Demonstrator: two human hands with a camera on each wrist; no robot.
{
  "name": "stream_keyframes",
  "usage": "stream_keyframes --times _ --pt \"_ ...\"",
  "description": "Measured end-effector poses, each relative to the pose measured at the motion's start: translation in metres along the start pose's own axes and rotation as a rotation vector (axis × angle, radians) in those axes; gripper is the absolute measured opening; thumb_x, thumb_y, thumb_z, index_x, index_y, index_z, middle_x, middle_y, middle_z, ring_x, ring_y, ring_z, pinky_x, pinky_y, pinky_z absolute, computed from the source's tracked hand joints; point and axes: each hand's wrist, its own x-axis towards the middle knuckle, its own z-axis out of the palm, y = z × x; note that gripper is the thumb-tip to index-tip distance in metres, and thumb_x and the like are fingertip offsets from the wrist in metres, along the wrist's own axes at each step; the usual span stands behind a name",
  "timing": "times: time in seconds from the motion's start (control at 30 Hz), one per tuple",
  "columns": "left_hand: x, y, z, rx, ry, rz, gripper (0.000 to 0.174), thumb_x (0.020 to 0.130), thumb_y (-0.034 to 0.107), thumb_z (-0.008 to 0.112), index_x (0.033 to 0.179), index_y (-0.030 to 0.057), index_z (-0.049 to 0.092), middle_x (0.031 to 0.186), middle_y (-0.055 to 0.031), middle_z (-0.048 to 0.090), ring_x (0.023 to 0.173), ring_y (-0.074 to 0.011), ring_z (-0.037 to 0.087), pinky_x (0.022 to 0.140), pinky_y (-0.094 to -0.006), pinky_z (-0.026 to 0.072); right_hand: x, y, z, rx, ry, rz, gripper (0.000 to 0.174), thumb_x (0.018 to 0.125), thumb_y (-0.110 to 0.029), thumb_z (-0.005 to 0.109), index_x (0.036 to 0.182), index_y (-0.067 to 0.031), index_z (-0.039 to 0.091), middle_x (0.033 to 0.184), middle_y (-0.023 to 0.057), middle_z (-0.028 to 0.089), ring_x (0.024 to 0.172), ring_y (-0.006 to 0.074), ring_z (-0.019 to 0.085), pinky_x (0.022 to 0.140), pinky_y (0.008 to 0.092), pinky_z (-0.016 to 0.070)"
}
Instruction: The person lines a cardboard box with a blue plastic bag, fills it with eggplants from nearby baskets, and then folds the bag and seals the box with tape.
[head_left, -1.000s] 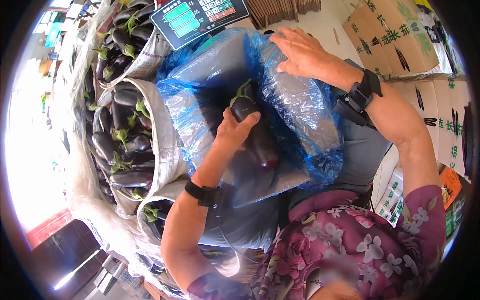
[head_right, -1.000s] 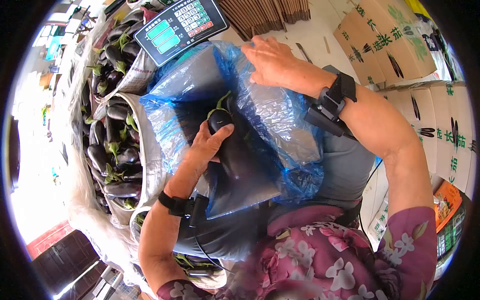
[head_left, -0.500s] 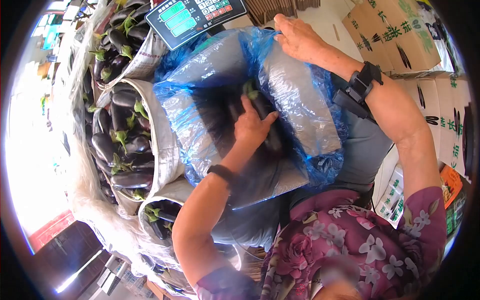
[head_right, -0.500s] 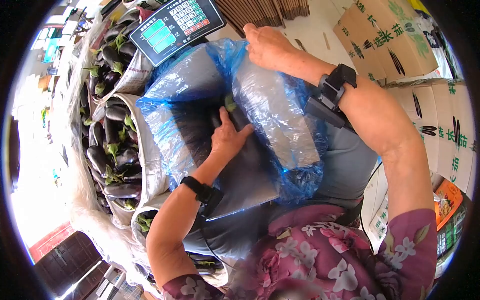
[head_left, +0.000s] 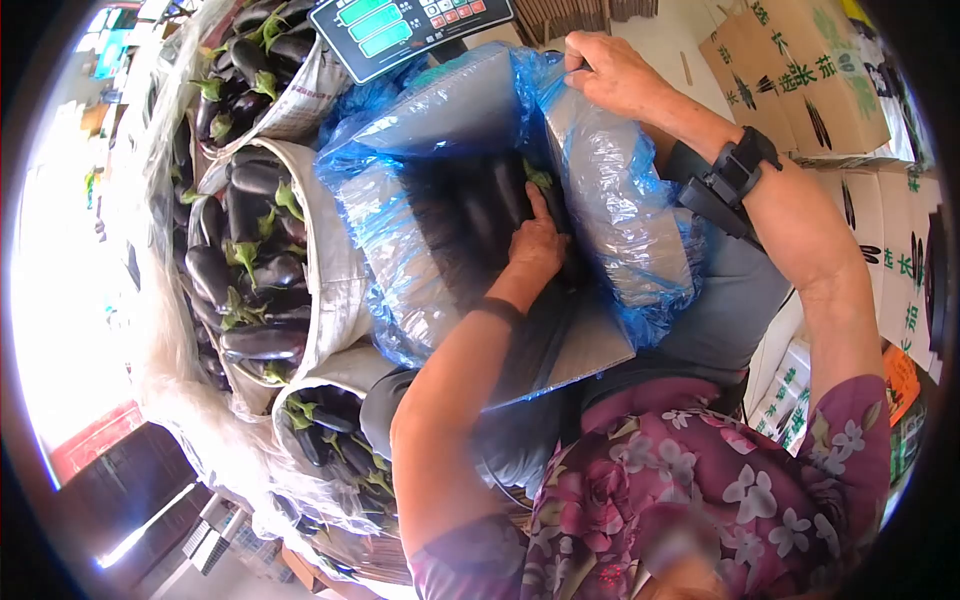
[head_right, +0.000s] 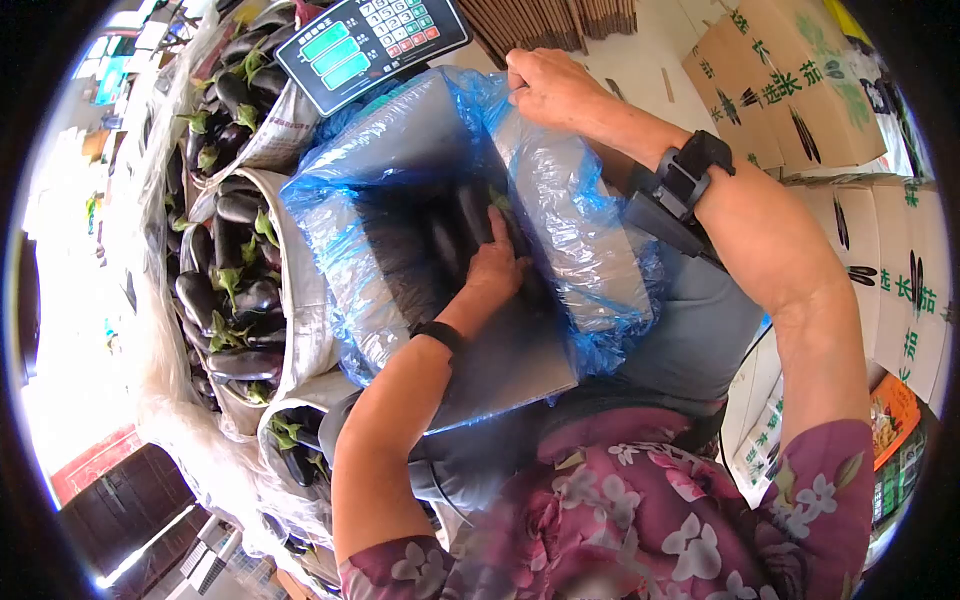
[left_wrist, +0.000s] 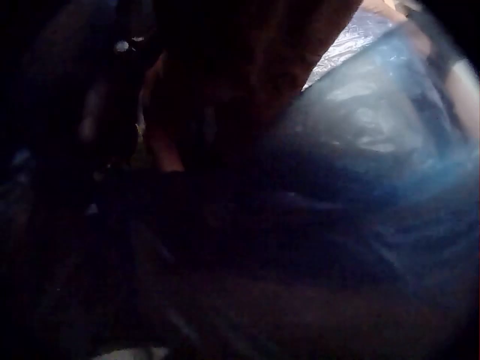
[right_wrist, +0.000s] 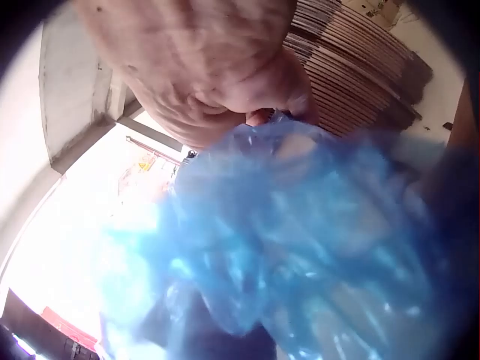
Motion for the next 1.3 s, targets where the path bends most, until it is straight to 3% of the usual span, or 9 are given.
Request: stream_keyframes --times 0.17,0.23,0.27,0.3,0.43,0.53,0.9,1.13,1.3 --pt "-0.001 -0.004 -0.04 0.068 -0.09 0.071 0.077 0.087 0.027 0.066 0.147 0.0009 0.027 0.105 -0.0295 0.065 0.092 -0.0368 0.068 0.09 -0.0434 0.0509 -0.003 0.001 0.002 -0.019 -0.016 -0.001 0.022 0.085 -0.013 0.064 0.103 -0.0024 0.057 0.105 0.0165 0.061 0.103 0.0331 0.058 0.079 0.0426 0.0484" --pt "0.017 -0.042 -0.048 0.31 0.258 0.599 0.048 0.088 0.026 0.064 0.127 -0.0008 0.057 0.092 -0.0184 0.07 0.072 -0.0259 0.071 0.074 -0.0356 0.0565 -0.005 -0.006 0.0 -0.031 0.222 -0.025 0.028 0.087 -0.015 0.063 0.111 -0.0037 0.058 0.109 0.0155 0.062 0.111 0.0319 0.057 0.087 0.0404 0.0494" --pt "-0.027 -0.008 -0.104 -0.073 0.0 0.252 0.048 0.09 0.025 0.063 0.13 -0.0016 0.055 0.094 -0.0169 0.069 0.074 -0.0192 0.069 0.067 -0.0311 0.0562 -0.006 -0.006 -0.003 -0.061 0.302 -0.081 0.031 0.087 -0.017 0.063 0.115 -0.0031 0.058 0.112 0.0149 0.061 0.111 0.0315 0.058 0.09 0.0396 0.0493" --pt "-0.052 -0.013 -0.126 -0.281 0.237 0.398 0.05 0.086 0.031 0.066 0.123 -0.0016 0.059 0.1 -0.0211 0.069 0.092 -0.0338 0.068 0.082 -0.0416 0.054 -0.008 -0.011 -0.004 -0.06 0.301 -0.091 0.031 0.087 -0.017 0.063 0.115 -0.0031 0.058 0.112 0.0149 0.061 0.111 0.0315 0.058 0.09 0.0396 0.0493" --pt "-0.163 -0.037 -0.204 -0.793 0.265 0.304 0.05 0.097 0.022 0.055 0.139 -0.0027 0.044 0.103 -0.0131 0.068 0.086 -0.0183 0.068 0.071 -0.0261 0.0544 -0.019 -0.036 -0.012 -0.211 0.454 -0.299 0.034 0.086 -0.021 0.065 0.115 -0.0045 0.057 0.117 0.0169 0.058 0.107 0.0354 0.058 0.091 0.042 0.0467" --pt "-0.228 -0.094 -0.207 -0.891 0.469 0.158 0.049 0.099 0.024 0.052 0.139 -0.0028 0.044 0.101 -0.0136 0.068 0.086 -0.0183 0.068 0.071 -0.0239 0.0542 -0.047 -0.078 -0.013 0.041 -0.067 -0.353 0.029 0.085 -0.018 0.065 0.105 0.0004 0.059 0.096 0.0186 0.062 0.09 0.0352 0.062 0.078 0.0441 0.0492" --pt "-0.409 -0.362 0.078 -1.604 1.015 -0.629 0.037 0.093 0.023 0.06 0.125 0.0031 0.055 0.096 -0.0127 0.068 0.08 -0.0207 0.069 0.068 -0.0304 0.0575 -0.154 -0.193 0.039 -0.073 -1.011 -0.679 0.056 0.078 -0.033 0.074 0.117 0.0022 0.057 0.098 0.0201 0.065 0.091 0.0393 0.063 0.078 0.0438 0.0507" --pt "-0.398 -0.376 0.228 -1.536 0.857 -0.938 0.028 0.087 0.015 0.062 0.111 0.0016 0.063 0.089 -0.01 0.068 0.072 -0.0188 0.068 0.06 -0.0291 0.056 -0.168 -0.205 0.042 -0.224 -0.994 -0.678 0.038 0.075 -0.009 0.064 0.111 0.0032 0.06 0.089 0.0206 0.066 0.085 0.0397 0.063 0.076 0.0466 0.0497" --pt "-0.358 -0.422 0.267 -0.917 0.773 -0.952 0.047 0.085 0.016 0.065 0.126 -0.0046 0.055 0.099 -0.0106 0.066 0.074 -0.0199 0.064 0.068 -0.0327 0.055 -0.169 -0.22 0.043 -0.279 -0.974 -0.645 0.039 0.072 -0.006 0.061 0.11 0.004 0.061 0.093 0.022 0.066 0.089 0.0396 0.063 0.079 0.0457 0.0503"
